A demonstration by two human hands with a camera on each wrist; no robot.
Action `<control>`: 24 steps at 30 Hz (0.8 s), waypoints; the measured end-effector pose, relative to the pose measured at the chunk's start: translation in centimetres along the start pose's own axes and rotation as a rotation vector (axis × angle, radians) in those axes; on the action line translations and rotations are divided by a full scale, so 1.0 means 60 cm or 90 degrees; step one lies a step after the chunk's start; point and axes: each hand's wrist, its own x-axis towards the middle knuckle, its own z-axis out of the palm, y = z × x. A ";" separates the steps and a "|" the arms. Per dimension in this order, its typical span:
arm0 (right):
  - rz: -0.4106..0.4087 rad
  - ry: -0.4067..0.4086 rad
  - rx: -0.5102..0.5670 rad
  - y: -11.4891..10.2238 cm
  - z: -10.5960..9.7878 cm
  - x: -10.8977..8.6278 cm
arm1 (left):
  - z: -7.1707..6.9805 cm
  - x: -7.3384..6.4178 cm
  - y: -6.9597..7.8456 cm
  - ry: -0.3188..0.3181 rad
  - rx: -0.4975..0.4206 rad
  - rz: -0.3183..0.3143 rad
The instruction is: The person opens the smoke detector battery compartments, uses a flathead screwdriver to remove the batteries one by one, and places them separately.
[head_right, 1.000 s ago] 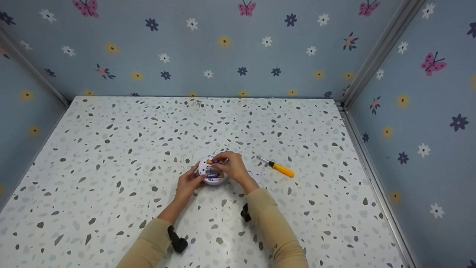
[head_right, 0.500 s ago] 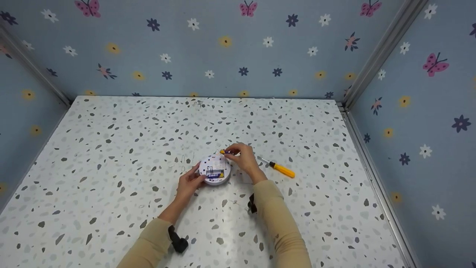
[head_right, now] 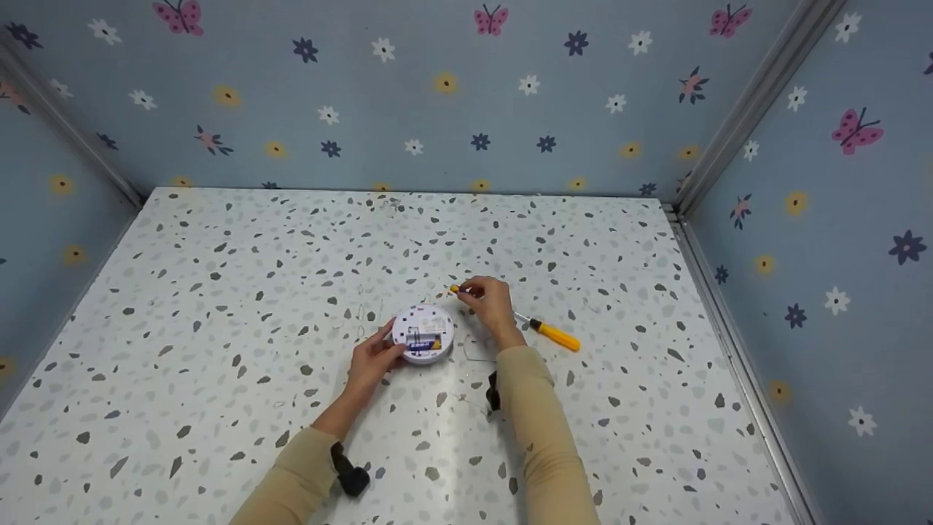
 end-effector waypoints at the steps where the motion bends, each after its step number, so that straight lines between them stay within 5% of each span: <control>1: 0.007 0.003 -0.004 0.001 0.000 0.001 | 0.000 0.000 0.001 -0.003 -0.002 0.004; 24: 0.130 -0.015 -0.088 0.028 0.005 0.003 | -0.002 0.001 -0.005 -0.014 -0.017 0.000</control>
